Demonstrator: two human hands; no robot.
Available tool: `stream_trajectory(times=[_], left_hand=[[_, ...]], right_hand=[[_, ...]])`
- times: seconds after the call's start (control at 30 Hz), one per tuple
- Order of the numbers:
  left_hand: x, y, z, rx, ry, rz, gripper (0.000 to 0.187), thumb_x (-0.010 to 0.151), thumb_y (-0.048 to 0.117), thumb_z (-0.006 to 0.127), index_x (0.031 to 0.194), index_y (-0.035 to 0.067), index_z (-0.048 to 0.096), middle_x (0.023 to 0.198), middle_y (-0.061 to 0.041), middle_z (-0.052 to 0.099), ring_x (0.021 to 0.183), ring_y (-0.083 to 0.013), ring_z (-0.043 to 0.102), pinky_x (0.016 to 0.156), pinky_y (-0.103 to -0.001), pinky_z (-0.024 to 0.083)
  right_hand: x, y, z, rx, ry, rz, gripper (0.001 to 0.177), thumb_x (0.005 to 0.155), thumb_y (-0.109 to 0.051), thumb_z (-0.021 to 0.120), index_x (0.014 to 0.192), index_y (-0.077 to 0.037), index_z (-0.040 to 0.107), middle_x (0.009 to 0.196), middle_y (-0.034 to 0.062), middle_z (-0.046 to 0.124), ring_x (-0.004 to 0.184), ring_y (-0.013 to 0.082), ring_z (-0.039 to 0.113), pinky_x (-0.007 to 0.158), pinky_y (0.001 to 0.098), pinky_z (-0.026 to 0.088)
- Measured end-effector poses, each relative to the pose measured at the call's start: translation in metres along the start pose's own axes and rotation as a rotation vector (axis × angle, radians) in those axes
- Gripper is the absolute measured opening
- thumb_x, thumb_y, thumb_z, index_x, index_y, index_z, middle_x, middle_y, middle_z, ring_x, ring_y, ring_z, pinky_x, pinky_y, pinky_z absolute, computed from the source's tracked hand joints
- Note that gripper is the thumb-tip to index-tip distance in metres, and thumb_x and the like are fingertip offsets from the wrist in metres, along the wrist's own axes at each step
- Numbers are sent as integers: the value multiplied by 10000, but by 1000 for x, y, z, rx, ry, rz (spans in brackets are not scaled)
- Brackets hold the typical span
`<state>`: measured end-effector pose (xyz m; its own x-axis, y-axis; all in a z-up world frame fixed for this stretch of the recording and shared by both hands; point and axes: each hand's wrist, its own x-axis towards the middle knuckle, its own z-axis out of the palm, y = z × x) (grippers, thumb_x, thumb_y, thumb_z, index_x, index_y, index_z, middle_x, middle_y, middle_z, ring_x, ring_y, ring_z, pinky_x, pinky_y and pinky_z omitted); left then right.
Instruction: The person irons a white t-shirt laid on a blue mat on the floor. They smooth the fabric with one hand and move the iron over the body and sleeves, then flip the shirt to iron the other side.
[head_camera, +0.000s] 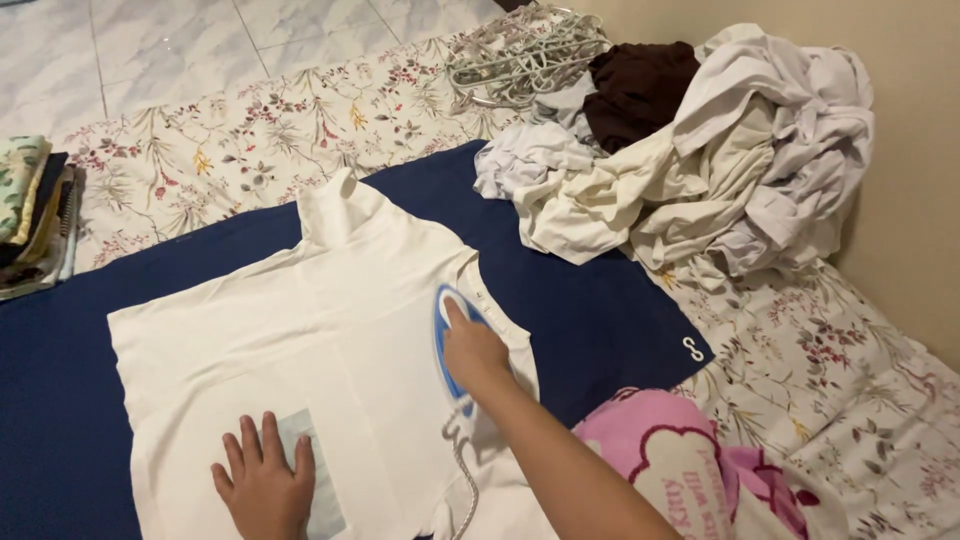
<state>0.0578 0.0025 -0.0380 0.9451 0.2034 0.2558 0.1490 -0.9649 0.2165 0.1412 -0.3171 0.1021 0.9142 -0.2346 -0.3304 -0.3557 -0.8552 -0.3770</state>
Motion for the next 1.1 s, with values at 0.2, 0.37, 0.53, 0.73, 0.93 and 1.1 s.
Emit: stream_trajectory(times=[0.2, 0.37, 0.53, 0.73, 0.93, 1.1], left_hand=[[-3, 3, -7, -107, 34, 30, 704, 963, 561, 466, 1550, 173, 479, 1653, -148, 379, 1553, -385, 275, 1235, -606, 154], [1, 1, -13, -62, 27, 96, 720, 949, 559, 502, 1540, 147, 495, 1639, -173, 385, 1531, -402, 283, 1201, -612, 162], [16, -31, -24, -146, 177, 3, 609, 967, 477, 579, 1458, 117, 560, 1549, -238, 498, 1440, -429, 421, 1151, -589, 264], [91, -119, -9, -11, 165, -443, 703, 958, 542, 649, 1374, -25, 621, 1279, -284, 634, 1182, -463, 565, 919, -597, 442], [209, -147, 20, -416, -130, -589, 800, 824, 693, 697, 1165, -30, 713, 1164, -305, 693, 1113, -439, 657, 948, -505, 508], [260, -127, 38, -1127, 7, -846, 340, 851, 189, 760, 1110, -31, 735, 1022, -156, 776, 890, -239, 756, 762, -354, 595]], right_hand=[[9, 16, -4, 3, 22, 9, 624, 998, -338, 514, 1587, -372, 310, 1068, 209, 712, 989, 406, 701, 853, 537, 551], [-8, 49, -10, -27, 98, -29, 647, 960, -374, 570, 1562, -417, 338, 1083, 222, 725, 1028, 435, 685, 912, 536, 532], [-11, 37, -24, 37, 87, -103, 803, 909, -396, 654, 1611, -297, 276, 1069, 254, 716, 1014, 440, 696, 905, 527, 534], [-3, -19, -29, -226, -121, -427, 757, 807, -504, 764, 1441, -195, 490, 1084, 180, 733, 1016, 370, 704, 848, 477, 547], [23, -99, -3, -399, -199, -694, 609, 801, -514, 760, 1295, -188, 619, 1079, 132, 737, 1017, 335, 700, 842, 457, 544], [38, -170, 31, -341, -172, -852, 604, 793, -501, 779, 1277, -174, 624, 1076, 144, 731, 1021, 351, 693, 842, 465, 541]])
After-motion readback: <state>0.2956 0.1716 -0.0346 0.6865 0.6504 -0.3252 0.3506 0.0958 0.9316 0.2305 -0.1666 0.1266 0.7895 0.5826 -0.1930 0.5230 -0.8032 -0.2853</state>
